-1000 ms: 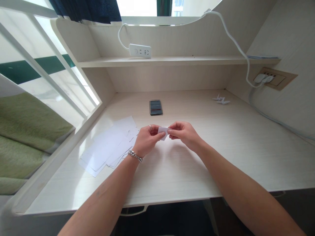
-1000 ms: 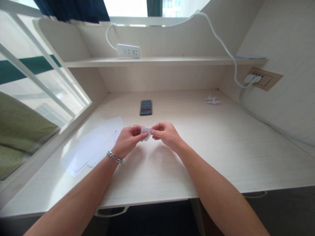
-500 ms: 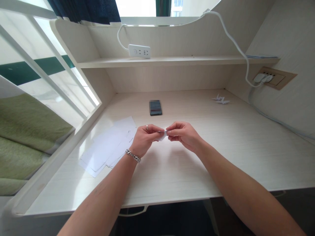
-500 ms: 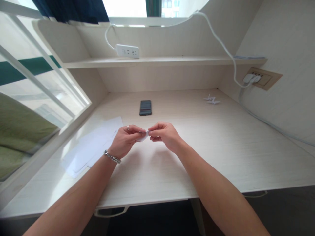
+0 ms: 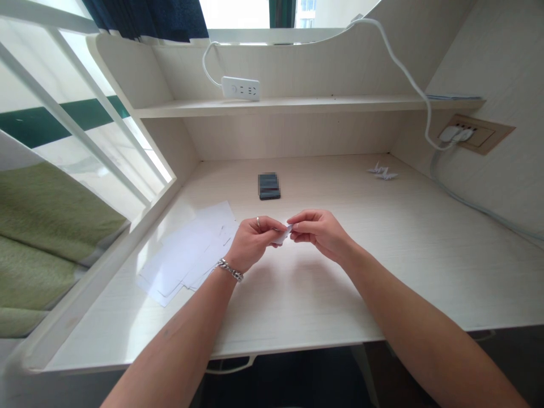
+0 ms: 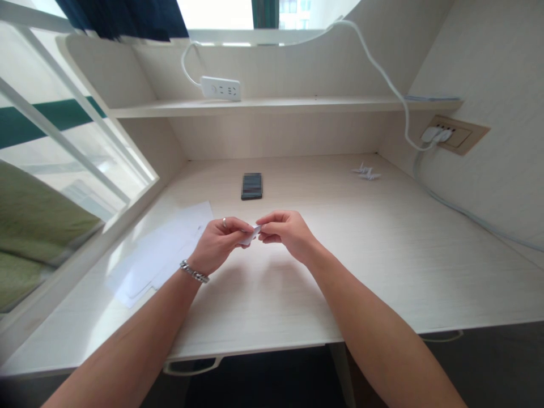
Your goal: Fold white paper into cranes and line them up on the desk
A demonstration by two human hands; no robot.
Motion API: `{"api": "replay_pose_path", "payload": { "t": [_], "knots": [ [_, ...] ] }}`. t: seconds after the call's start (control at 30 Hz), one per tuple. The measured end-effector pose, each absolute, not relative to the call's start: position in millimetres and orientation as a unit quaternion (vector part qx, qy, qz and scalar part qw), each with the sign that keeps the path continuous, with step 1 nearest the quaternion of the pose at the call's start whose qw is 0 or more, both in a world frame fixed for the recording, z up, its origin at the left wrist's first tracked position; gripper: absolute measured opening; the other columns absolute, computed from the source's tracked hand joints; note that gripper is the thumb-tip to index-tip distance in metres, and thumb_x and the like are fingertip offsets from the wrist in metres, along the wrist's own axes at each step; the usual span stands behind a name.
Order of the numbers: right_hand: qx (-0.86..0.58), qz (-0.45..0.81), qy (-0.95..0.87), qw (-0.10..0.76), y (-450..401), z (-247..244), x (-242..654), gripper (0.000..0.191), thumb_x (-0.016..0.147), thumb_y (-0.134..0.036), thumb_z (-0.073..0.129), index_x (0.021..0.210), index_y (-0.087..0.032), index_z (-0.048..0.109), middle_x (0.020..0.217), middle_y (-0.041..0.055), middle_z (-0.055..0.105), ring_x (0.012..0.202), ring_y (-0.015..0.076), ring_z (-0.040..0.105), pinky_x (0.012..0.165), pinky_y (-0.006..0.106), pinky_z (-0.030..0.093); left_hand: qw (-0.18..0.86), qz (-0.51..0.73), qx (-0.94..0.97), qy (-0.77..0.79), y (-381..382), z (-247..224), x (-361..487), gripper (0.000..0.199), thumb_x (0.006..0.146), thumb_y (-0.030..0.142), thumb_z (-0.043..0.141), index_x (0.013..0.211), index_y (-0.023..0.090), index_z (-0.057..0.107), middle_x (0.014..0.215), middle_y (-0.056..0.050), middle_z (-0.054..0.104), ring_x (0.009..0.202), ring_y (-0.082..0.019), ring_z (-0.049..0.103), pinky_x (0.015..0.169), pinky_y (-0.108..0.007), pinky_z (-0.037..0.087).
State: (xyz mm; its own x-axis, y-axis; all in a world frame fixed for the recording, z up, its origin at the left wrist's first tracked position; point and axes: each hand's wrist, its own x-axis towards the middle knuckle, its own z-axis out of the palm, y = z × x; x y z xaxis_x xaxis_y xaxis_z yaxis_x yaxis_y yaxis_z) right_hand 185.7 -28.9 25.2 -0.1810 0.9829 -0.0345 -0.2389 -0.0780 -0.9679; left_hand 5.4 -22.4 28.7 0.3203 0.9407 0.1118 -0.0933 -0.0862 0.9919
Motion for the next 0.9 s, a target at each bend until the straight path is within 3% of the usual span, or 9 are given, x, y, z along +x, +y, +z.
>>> {"api": "replay_pose_path", "payload": {
  "t": [0.33,0.9],
  "knots": [
    [-0.407,0.632,-0.453,0.48,-30.3,29.9,187.4,0.017,0.063,-0.019,0.074,0.079,-0.012,0.076,0.07,0.0091,0.072,0.065,0.018,0.068,0.07,0.034,0.057,0.56,0.454,0.603,0.343,-21.4,28.6,2.0,0.007,0.069,0.023,0.075,0.067,0.016,0.073,0.057,-0.002,0.064,0.055,-0.012,0.056,0.056,-0.027,0.047],
    [-0.418,0.622,-0.46,0.476,-29.7,27.7,185.8,0.012,0.065,-0.019,0.074,0.076,-0.014,0.074,0.065,0.0059,0.07,0.063,0.0159,0.066,0.065,0.03,0.055,0.559,0.435,0.602,0.369,-20.7,26.1,1.7,0.012,0.07,0.028,0.076,0.07,0.016,0.074,0.06,-0.003,0.065,0.057,-0.012,0.056,0.055,-0.026,0.047]
  ]
}}
